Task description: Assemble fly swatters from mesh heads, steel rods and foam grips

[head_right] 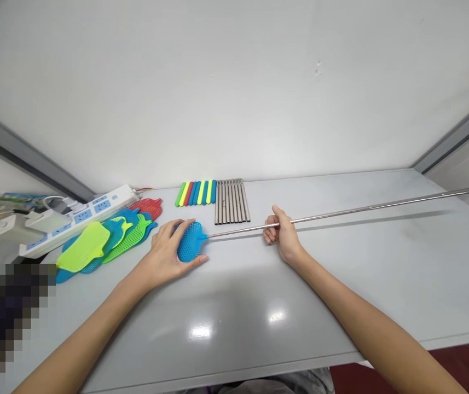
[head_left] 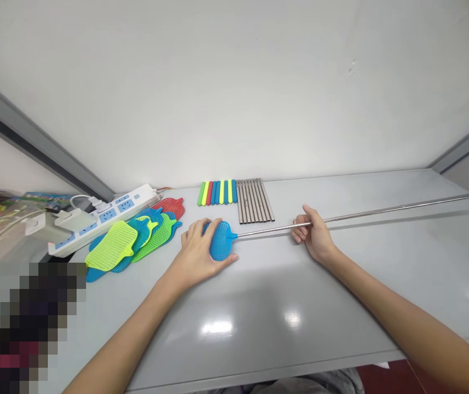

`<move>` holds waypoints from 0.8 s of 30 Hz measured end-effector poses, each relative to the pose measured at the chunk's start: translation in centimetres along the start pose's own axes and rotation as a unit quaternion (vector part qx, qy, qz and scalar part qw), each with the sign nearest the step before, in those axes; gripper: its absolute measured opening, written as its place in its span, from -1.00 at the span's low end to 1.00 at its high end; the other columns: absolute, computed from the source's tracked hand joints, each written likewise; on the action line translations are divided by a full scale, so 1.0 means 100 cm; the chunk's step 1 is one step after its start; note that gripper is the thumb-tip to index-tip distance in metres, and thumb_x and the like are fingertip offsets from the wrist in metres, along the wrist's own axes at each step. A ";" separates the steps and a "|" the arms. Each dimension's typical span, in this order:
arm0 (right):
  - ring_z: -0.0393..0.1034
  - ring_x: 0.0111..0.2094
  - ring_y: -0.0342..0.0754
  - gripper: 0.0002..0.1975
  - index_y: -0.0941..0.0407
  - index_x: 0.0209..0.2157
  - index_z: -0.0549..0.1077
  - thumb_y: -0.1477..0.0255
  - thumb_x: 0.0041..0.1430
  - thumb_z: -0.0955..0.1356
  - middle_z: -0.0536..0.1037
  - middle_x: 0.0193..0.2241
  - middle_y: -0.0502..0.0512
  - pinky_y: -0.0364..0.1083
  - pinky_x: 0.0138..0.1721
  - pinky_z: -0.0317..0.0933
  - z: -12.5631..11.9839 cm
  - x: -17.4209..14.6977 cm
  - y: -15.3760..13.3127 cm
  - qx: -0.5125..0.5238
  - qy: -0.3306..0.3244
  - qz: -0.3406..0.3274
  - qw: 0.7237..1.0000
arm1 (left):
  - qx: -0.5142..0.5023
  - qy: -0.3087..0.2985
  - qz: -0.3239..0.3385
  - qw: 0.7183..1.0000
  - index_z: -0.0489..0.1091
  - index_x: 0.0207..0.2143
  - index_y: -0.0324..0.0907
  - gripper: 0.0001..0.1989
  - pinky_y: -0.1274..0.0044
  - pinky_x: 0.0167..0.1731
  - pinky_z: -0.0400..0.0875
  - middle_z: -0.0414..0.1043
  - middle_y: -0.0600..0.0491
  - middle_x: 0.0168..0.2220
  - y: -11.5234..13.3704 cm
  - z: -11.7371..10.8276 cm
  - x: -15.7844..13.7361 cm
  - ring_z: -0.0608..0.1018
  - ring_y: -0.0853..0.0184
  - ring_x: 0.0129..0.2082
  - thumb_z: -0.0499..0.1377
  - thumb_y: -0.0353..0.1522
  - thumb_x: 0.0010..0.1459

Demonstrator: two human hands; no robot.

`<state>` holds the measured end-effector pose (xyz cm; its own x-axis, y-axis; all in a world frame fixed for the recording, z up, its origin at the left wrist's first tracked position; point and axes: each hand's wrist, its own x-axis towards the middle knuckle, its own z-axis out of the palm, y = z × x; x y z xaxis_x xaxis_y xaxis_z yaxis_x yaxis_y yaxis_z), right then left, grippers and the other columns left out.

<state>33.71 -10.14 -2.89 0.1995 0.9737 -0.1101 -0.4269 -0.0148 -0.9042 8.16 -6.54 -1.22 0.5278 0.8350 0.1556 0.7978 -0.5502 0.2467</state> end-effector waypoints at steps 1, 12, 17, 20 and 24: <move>-0.02 -0.80 -0.23 -0.50 0.13 -0.87 0.08 0.25 0.06 0.17 -0.01 -0.87 -0.09 -0.17 -0.71 -0.11 0.000 0.000 0.000 0.002 -0.002 -0.001 1.000 | -0.004 -0.003 0.008 1.000 0.00 0.06 -0.12 -0.28 0.26 -0.08 0.07 0.07 -0.12 -0.04 0.001 -0.001 0.000 0.14 0.11 0.00 0.03 0.02 -0.13; -0.02 -0.80 -0.22 -0.54 0.11 -0.87 0.07 0.31 0.04 0.17 -0.01 -0.88 -0.08 -0.16 -0.70 -0.11 -0.007 0.006 -0.004 0.008 -0.009 0.014 1.000 | -0.008 0.021 0.071 0.997 0.08 0.02 -0.07 -0.41 0.27 -0.04 -0.02 0.04 -0.06 0.05 0.002 -0.005 0.002 0.07 0.12 0.05 0.08 -0.11 -0.08; -0.06 -0.80 -0.23 -0.53 0.11 -0.88 0.03 0.32 0.04 0.16 -0.04 -0.89 -0.09 -0.16 -0.70 -0.12 -0.005 0.005 -0.005 0.018 -0.013 0.013 1.000 | -0.022 0.020 0.072 0.997 0.08 0.04 -0.06 -0.43 0.28 -0.05 0.00 0.04 -0.05 0.06 0.006 -0.002 0.000 0.07 0.12 0.05 0.07 -0.13 -0.05; -0.12 -0.80 -0.24 -0.53 0.11 -0.88 0.02 0.35 0.04 0.17 -0.07 -0.89 -0.10 -0.16 -0.71 -0.15 -0.005 0.005 -0.004 0.057 -0.001 -0.015 0.998 | -0.033 -0.001 0.071 0.997 0.07 0.05 -0.02 -0.43 0.28 -0.04 -0.01 0.01 -0.03 0.08 0.009 0.000 -0.002 0.05 0.12 0.05 0.06 -0.12 -0.04; -0.13 -0.79 -0.23 -0.53 0.11 -0.88 0.04 0.37 0.06 0.15 -0.08 -0.89 -0.09 -0.16 -0.72 -0.16 -0.004 0.005 -0.003 0.079 0.000 -0.041 0.996 | -0.045 -0.014 0.063 0.997 0.05 0.07 -0.01 -0.41 0.27 -0.03 -0.03 0.01 -0.02 0.07 0.012 0.004 -0.004 0.04 0.13 0.06 0.05 -0.10 -0.03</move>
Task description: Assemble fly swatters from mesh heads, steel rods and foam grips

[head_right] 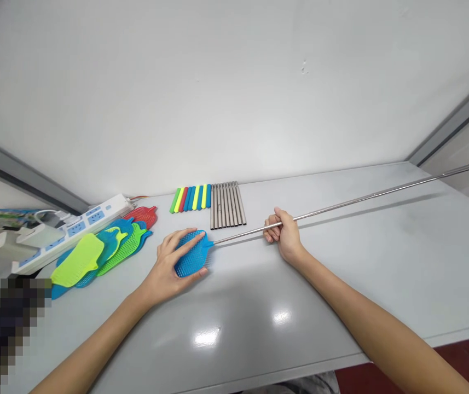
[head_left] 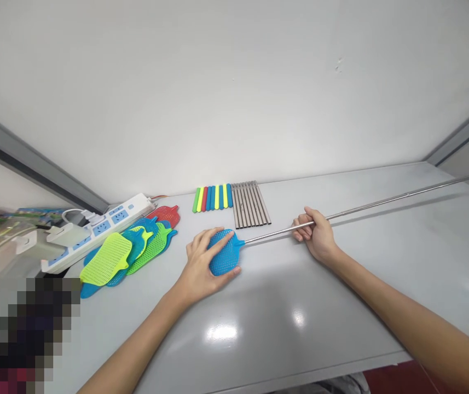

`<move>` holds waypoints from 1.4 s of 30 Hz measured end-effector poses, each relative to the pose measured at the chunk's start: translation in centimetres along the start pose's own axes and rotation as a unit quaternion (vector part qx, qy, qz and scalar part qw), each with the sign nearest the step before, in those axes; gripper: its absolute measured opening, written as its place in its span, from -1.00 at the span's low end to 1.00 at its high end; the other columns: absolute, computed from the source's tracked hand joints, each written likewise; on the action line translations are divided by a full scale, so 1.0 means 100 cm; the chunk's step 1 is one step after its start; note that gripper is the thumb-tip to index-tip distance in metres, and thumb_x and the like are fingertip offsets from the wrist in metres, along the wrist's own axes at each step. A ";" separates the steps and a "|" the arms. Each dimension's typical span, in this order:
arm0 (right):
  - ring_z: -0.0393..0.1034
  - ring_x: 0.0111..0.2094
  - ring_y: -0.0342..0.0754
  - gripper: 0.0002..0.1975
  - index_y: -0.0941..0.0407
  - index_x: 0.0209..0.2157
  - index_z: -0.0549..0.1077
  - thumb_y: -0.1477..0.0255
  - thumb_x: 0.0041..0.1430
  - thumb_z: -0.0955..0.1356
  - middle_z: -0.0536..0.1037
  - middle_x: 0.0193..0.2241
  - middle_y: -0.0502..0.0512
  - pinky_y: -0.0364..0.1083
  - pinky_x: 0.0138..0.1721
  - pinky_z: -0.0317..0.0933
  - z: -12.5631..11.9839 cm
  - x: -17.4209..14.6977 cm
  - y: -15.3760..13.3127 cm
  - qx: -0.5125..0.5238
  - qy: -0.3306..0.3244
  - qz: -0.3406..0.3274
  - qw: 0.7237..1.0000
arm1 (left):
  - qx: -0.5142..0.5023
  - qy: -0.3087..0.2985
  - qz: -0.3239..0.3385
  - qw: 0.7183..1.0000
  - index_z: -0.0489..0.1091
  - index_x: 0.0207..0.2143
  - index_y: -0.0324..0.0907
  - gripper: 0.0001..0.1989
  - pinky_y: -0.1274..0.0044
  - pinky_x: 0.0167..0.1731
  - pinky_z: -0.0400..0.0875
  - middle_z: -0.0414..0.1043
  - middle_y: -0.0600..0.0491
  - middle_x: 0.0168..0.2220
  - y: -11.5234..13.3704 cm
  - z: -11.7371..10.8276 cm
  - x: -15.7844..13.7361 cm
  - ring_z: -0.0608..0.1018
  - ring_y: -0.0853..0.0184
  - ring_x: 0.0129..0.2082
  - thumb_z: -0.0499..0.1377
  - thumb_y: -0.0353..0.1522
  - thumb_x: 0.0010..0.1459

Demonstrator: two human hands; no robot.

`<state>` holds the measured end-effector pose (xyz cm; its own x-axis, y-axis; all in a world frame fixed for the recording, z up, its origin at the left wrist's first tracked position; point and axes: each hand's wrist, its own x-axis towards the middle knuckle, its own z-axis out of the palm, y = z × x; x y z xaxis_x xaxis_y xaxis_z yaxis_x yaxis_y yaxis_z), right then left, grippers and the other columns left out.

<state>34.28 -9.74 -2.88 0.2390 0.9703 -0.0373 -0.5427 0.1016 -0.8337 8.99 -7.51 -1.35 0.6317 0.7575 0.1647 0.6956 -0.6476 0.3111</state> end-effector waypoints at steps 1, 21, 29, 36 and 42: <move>-0.13 -0.79 -0.23 -0.52 0.11 -0.88 0.04 0.37 0.06 0.15 -0.08 -0.89 -0.09 -0.16 -0.72 -0.16 0.001 0.000 0.000 0.000 -0.002 0.000 1.000 | -0.001 0.002 0.000 1.000 0.06 0.07 0.00 -0.41 0.27 -0.04 -0.03 0.01 -0.02 0.07 0.000 0.001 0.000 0.04 0.14 0.06 0.05 -0.10 -0.03; -0.11 -0.80 -0.24 -0.54 0.10 -0.85 -0.01 0.31 0.04 0.17 -0.09 -0.88 -0.11 -0.17 -0.74 -0.12 0.002 -0.005 0.012 -0.004 -0.003 0.008 1.000 | 0.005 0.017 0.019 1.000 0.14 0.02 0.07 -0.47 0.23 -0.08 0.02 0.00 -0.01 0.06 -0.002 0.005 0.000 0.05 0.10 0.04 0.07 -0.09 -0.05; -0.14 -0.80 -0.24 -0.55 0.11 -0.84 0.00 0.31 0.04 0.18 -0.10 -0.87 -0.12 -0.18 -0.76 -0.13 0.010 -0.011 0.011 0.010 0.009 0.021 1.000 | 0.002 0.015 0.021 1.000 0.17 0.00 0.07 -0.48 0.22 -0.10 0.03 0.05 0.00 0.05 0.000 0.002 0.000 0.06 0.08 0.03 0.09 -0.10 -0.06; -0.10 -0.82 -0.24 -0.54 0.11 -0.84 0.01 0.28 0.04 0.18 -0.06 -0.87 -0.12 -0.18 -0.77 -0.11 0.012 -0.013 0.013 -0.001 -0.008 0.038 0.999 | 0.011 0.021 0.022 0.999 0.18 -0.01 0.06 -0.49 0.20 -0.11 0.03 0.07 0.00 0.05 0.000 0.004 0.000 0.07 0.06 0.02 0.09 -0.11 -0.06; 0.06 -0.82 -0.19 -0.54 0.11 -0.82 0.02 0.23 0.06 0.14 0.05 -0.87 -0.09 -0.18 -0.76 -0.11 0.014 -0.017 0.012 -0.030 -0.051 0.089 0.994 | 0.022 0.017 0.025 0.999 0.18 -0.01 0.05 -0.49 0.21 -0.11 0.03 0.07 0.00 0.06 -0.001 0.005 -0.001 0.05 0.07 0.03 0.06 -0.09 -0.05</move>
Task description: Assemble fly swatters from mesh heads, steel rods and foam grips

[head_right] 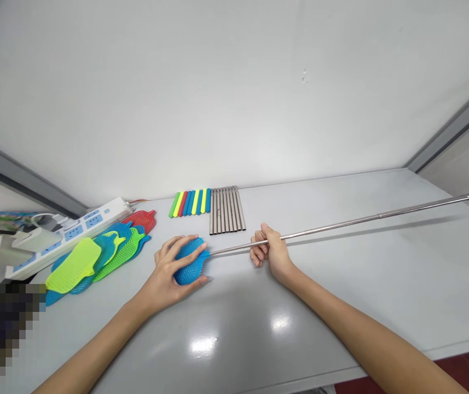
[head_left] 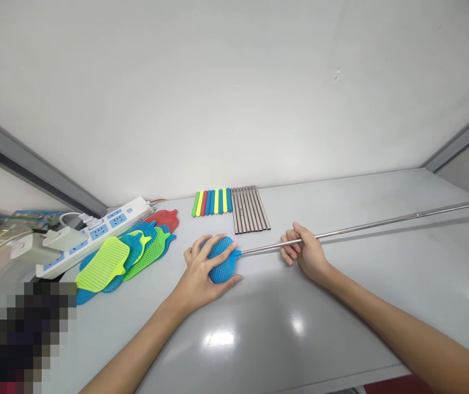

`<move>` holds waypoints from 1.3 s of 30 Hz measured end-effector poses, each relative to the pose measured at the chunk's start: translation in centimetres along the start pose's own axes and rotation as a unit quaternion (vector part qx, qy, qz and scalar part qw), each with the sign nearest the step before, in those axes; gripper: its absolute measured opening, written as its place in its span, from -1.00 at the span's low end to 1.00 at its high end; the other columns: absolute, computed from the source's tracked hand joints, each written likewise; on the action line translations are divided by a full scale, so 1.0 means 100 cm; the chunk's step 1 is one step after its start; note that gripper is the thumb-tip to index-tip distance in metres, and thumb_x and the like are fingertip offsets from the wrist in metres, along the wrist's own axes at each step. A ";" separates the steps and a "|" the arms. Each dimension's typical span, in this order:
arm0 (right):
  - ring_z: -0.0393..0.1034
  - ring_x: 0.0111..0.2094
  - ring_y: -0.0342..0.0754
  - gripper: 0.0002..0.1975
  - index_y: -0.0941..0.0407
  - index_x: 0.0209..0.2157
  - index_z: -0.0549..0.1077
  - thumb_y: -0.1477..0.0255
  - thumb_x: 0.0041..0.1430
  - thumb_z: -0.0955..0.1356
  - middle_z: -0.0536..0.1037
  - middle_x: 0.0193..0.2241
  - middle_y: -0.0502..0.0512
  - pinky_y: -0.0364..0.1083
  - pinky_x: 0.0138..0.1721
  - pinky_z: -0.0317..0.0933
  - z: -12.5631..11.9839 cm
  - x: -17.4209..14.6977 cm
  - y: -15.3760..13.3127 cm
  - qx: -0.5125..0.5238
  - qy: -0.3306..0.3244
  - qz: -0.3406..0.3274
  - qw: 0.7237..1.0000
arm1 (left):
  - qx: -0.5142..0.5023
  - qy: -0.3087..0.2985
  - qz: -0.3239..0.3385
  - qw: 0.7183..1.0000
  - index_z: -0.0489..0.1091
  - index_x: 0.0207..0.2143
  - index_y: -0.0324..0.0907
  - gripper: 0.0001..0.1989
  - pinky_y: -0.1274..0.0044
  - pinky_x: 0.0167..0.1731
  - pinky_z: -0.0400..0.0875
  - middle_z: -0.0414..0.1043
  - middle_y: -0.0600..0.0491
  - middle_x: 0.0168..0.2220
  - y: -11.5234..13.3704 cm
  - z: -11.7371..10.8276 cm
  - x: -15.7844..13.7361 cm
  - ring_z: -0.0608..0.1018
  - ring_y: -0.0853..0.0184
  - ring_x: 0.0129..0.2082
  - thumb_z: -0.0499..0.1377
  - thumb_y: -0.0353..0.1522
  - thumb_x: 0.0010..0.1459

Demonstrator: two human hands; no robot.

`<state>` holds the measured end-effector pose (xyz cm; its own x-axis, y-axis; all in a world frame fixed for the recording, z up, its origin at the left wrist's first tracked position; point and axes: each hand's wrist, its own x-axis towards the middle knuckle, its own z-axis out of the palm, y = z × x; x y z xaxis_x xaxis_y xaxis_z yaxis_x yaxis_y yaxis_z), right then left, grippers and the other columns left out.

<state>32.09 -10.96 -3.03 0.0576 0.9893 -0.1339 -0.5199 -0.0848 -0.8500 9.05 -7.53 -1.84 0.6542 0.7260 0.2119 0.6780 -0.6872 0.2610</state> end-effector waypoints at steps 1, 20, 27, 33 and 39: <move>0.08 -0.82 -0.19 -0.54 0.11 -0.82 0.03 0.21 0.06 0.14 0.07 -0.87 -0.08 -0.18 -0.76 -0.11 0.001 0.000 0.000 -0.007 -0.005 0.008 1.000 | 0.001 0.000 -0.001 1.000 0.19 -0.01 0.05 -0.50 0.21 -0.11 0.03 0.07 0.00 0.06 0.000 0.000 0.000 0.05 0.07 0.03 0.06 -0.09 -0.05; 0.12 -0.77 -0.19 -0.54 0.15 -0.79 0.16 0.25 0.09 0.11 0.17 -0.81 -0.04 -0.18 -0.68 -0.01 0.003 -0.001 -0.013 -0.075 -0.014 0.079 0.994 | 0.002 0.032 -0.015 0.999 0.12 0.04 0.01 -0.37 0.20 -0.04 -0.04 0.02 0.00 0.11 -0.001 -0.002 0.002 0.04 0.07 0.08 0.12 -0.07 -0.13; 0.10 -0.77 -0.19 -0.56 0.15 -0.76 0.16 0.26 0.11 0.10 0.16 -0.80 -0.04 -0.17 -0.68 -0.04 0.001 0.001 -0.015 -0.078 -0.019 0.098 0.992 | -0.107 0.212 -0.150 0.960 0.16 0.01 -0.04 -0.54 0.38 0.03 0.01 -0.03 0.03 0.12 -0.009 0.002 0.006 0.12 0.22 0.08 0.09 -0.27 0.00; 0.12 -0.76 -0.18 -0.55 0.16 -0.77 0.19 0.27 0.11 0.10 0.18 -0.80 -0.02 -0.16 -0.66 -0.03 -0.003 0.002 -0.016 -0.070 -0.022 0.069 0.995 | -0.458 0.216 -0.321 0.801 0.18 -0.05 -0.12 -0.52 0.38 -0.08 0.21 0.25 -0.03 -0.06 -0.020 0.002 0.011 0.33 0.22 -0.06 0.16 -0.29 -0.07; 0.14 -0.75 -0.17 -0.54 0.16 -0.78 0.20 0.29 0.10 0.10 0.18 -0.80 -0.01 -0.15 -0.65 -0.02 -0.009 0.006 -0.020 -0.062 -0.028 0.041 0.997 | -0.757 -0.035 -0.372 0.536 0.31 -0.17 -0.27 -0.68 0.30 -0.16 0.31 0.43 -0.10 -0.22 -0.011 -0.012 0.012 0.45 0.15 -0.20 0.13 -0.37 -0.03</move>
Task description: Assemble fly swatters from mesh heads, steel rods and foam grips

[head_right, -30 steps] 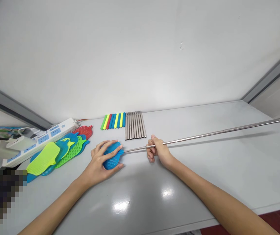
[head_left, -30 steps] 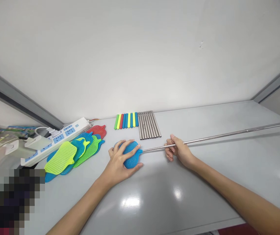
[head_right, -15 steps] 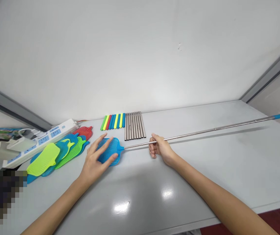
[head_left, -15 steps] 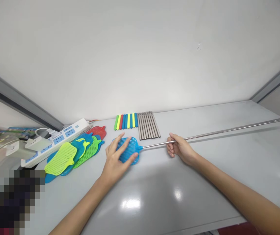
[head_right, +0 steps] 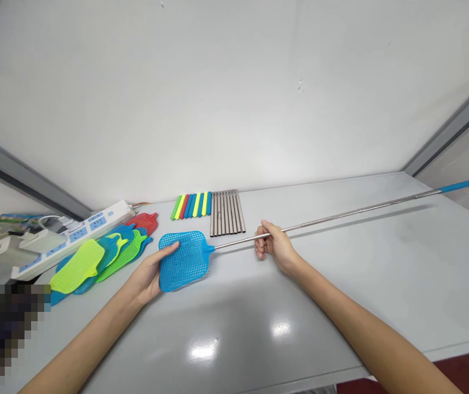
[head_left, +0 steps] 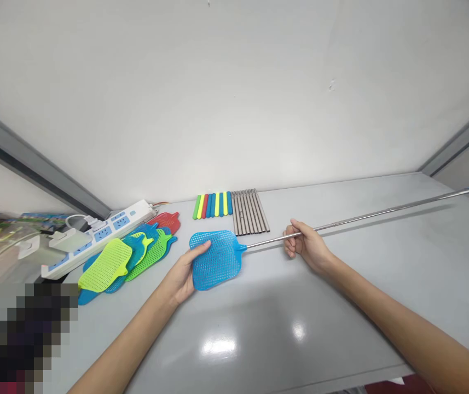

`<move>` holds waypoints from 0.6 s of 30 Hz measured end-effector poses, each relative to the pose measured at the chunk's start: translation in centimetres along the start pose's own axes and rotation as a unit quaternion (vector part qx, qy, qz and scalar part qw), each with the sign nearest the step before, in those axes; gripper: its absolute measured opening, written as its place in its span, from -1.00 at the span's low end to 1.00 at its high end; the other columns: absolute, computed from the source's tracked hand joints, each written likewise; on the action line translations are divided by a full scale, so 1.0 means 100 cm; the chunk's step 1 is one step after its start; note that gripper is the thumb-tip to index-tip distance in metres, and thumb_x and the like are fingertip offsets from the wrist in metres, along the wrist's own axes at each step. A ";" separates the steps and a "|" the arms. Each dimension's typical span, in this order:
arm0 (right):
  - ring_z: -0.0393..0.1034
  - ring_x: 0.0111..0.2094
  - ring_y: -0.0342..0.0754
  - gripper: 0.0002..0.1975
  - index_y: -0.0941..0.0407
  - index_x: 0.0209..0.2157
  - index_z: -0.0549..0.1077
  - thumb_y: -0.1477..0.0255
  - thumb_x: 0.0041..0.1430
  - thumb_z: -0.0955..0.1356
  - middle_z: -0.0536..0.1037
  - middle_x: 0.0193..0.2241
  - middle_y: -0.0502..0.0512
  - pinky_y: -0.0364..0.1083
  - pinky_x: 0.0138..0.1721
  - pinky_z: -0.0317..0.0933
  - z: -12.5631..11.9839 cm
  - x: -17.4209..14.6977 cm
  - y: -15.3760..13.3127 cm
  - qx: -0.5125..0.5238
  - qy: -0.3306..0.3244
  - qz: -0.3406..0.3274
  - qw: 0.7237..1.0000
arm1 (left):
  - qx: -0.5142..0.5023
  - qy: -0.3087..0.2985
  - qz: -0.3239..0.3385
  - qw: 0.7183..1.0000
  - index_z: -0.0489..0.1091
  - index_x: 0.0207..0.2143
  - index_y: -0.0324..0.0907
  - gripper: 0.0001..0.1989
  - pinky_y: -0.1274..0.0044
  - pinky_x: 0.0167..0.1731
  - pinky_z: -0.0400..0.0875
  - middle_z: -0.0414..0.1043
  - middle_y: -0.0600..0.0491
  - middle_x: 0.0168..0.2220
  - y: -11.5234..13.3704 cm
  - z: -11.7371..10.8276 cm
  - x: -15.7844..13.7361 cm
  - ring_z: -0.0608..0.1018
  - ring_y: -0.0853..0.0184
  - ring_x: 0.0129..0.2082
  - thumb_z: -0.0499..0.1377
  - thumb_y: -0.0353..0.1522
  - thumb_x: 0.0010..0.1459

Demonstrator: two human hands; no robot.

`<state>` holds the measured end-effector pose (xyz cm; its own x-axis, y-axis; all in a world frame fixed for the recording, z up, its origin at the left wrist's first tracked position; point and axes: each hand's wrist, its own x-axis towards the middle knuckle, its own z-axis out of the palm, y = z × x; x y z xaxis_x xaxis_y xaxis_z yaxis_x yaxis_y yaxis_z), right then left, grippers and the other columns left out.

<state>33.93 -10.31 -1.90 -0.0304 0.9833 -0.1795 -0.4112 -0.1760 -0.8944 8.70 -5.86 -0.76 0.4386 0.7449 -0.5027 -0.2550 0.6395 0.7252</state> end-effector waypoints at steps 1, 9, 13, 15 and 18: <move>0.13 -0.74 -0.17 -0.55 0.16 -0.78 0.20 0.29 0.10 0.10 0.18 -0.79 -0.01 -0.15 -0.65 -0.02 -0.001 0.000 0.000 0.005 0.000 -0.002 1.000 | -0.020 -0.017 -0.021 0.999 0.32 -0.16 -0.28 -0.68 0.30 -0.15 0.30 0.43 -0.11 -0.21 -0.001 0.002 -0.002 0.45 0.14 -0.19 0.12 -0.38 -0.02; 0.12 -0.75 -0.16 -0.58 0.15 -0.77 0.22 0.30 0.08 0.12 0.19 -0.79 -0.01 -0.15 -0.66 -0.03 0.000 0.000 0.003 0.010 0.006 -0.001 1.000 | -0.030 -0.042 -0.050 0.997 0.34 -0.17 -0.28 -0.72 0.31 -0.14 0.31 0.42 -0.11 -0.18 -0.006 0.005 -0.007 0.44 0.14 -0.17 0.11 -0.39 0.02; 0.12 -0.75 -0.15 -0.56 0.15 -0.78 0.21 0.29 0.09 0.10 0.19 -0.80 0.00 -0.14 -0.66 -0.03 -0.001 0.001 0.006 0.009 -0.010 0.006 1.000 | -0.012 -0.024 -0.039 0.999 0.33 -0.15 -0.28 -0.69 0.31 -0.16 0.32 0.43 -0.11 -0.20 -0.007 0.008 -0.008 0.46 0.15 -0.21 0.12 -0.38 0.00; 0.13 -0.75 -0.15 -0.55 0.15 -0.80 0.20 0.29 0.09 0.09 0.19 -0.81 0.01 -0.14 -0.66 -0.03 -0.001 0.001 0.006 0.011 -0.017 0.012 1.000 | -0.008 -0.020 -0.037 0.999 0.31 -0.13 -0.28 -0.66 0.29 -0.15 0.31 0.42 -0.12 -0.19 -0.009 0.009 -0.008 0.46 0.14 -0.20 0.12 -0.38 0.00; 0.14 -0.75 -0.14 -0.54 0.14 -0.81 0.17 0.29 0.09 0.09 0.20 -0.82 0.01 -0.14 -0.66 -0.02 -0.001 0.001 0.006 0.010 -0.019 0.016 1.000 | -0.010 -0.022 -0.031 0.999 0.30 -0.12 -0.27 -0.65 0.29 -0.15 0.31 0.41 -0.13 -0.17 -0.012 0.009 -0.007 0.45 0.13 -0.19 0.12 -0.37 0.00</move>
<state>33.77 -10.28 -2.52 -0.0778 0.9784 -0.1918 -0.4283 -0.2065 -0.8797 9.50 -7.38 -0.86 0.4921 0.6945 -0.5248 -0.2422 0.6883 0.6838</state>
